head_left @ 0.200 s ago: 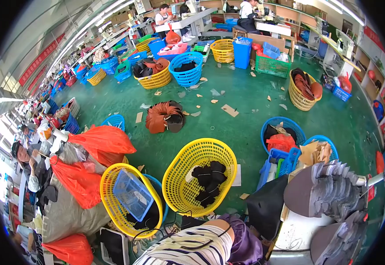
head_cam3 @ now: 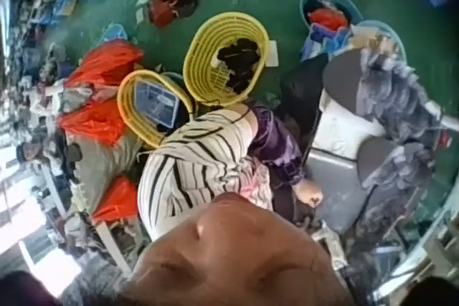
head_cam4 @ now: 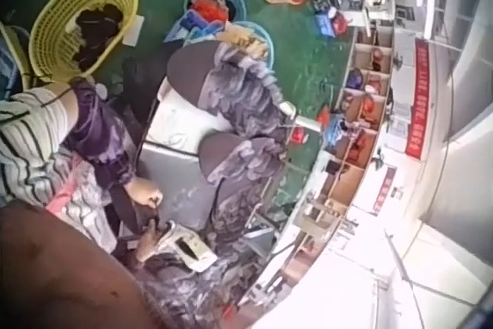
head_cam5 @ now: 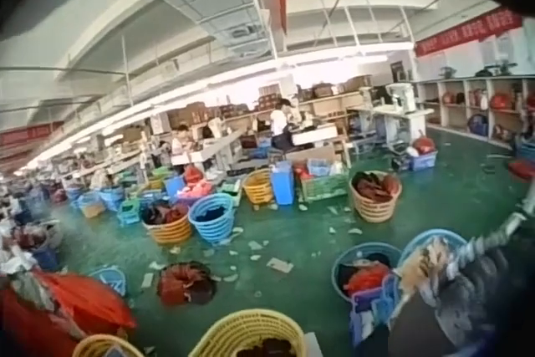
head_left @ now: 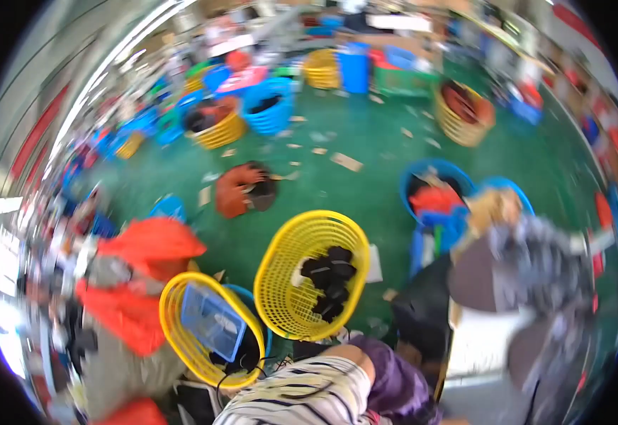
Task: The person hammers the edges of shoe components on a stone block, occasionally applying adhesive to the pieces before stacking them aside and picking up new ones.
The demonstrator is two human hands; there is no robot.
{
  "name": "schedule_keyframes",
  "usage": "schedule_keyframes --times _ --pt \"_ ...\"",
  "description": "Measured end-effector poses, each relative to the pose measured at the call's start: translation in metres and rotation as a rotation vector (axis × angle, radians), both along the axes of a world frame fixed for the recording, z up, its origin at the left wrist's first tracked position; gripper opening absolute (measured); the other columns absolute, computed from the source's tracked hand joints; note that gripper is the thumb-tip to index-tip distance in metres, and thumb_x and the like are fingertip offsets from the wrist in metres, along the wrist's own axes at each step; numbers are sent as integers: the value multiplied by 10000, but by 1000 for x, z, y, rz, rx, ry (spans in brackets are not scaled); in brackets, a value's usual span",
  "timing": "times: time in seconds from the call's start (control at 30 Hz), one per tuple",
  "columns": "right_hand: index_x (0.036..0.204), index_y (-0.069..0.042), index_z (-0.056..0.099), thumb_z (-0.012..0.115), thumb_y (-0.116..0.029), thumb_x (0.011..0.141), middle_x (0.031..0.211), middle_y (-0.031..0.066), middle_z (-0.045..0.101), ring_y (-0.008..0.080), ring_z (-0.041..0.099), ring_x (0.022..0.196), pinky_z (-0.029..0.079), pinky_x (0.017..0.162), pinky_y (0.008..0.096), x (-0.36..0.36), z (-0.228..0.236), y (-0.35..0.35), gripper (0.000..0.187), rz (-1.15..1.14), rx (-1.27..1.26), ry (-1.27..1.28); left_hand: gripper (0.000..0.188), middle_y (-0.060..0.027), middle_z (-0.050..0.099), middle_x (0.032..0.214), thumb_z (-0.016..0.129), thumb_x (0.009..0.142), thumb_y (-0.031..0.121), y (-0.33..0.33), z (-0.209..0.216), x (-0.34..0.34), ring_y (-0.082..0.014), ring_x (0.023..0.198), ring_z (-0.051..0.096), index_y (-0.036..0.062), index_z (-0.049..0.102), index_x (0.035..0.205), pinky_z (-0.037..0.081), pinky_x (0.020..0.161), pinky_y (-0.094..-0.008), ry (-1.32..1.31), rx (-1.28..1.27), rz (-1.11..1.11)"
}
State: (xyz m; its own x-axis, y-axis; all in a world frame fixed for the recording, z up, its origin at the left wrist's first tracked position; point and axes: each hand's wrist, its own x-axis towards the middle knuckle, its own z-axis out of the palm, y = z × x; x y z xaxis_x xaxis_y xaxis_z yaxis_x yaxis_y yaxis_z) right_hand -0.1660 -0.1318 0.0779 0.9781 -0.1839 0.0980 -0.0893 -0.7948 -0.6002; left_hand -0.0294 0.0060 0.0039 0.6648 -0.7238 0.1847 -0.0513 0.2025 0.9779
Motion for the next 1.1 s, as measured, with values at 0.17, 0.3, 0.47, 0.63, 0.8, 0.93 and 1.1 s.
schedule_keyframes --times 0.17,0.3,0.47,0.63,0.8,0.93,1.1 --pt "1232 -9 577 780 -91 689 1138 179 646 278 628 1058 496 881 375 34 -14 18 586 -224 203 141 373 -279 638 804 702 797 109 70 16 14 -432 783 644 -20 541 1109 501 674 -499 -155 334 -30" --pt "891 -24 522 836 -85 675 701 131 601 308 596 610 477 570 358 47 10 38 386 -434 118 204 305 -226 635 723 627 897 205 68 32 39 -392 692 654 -12 511 1078 504 580 -475 -401 572 -309" --pt "911 -36 524 862 -151 672 736 160 621 389 629 698 493 602 392 25 -2 18 430 -561 115 213 277 -175 649 813 683 863 236 29 38 43 -345 762 654 14 572 987 523 627 -422 -608 345 -284" --pt "943 -27 536 833 -134 708 805 172 623 409 620 710 499 614 398 35 -6 11 393 -534 125 115 268 -150 626 853 698 835 195 13 53 65 -347 826 624 12 575 986 519 714 -412 -707 696 -471" --pt "1026 7 549 772 -80 766 853 189 612 408 624 717 508 625 413 28 29 5 353 -331 202 60 302 -159 611 920 694 787 92 -8 51 82 -350 903 601 -11 590 1051 498 806 -424 -830 517 -562" --pt "1072 28 547 741 -52 789 841 189 600 396 625 707 512 611 423 16 22 12 352 -235 286 187 329 -164 601 959 688 751 32 -29 41 81 -340 937 586 -27 602 1064 485 841 -427 -771 352 -641" --pt "1087 34 541 735 -43 792 816 175 586 375 629 689 510 570 415 8 12 11 362 -229 285 187 279 -134 602 960 688 741 17 -50 36 82 -322 922 582 -19 635 1013 486 845 -421 -681 436 -739"
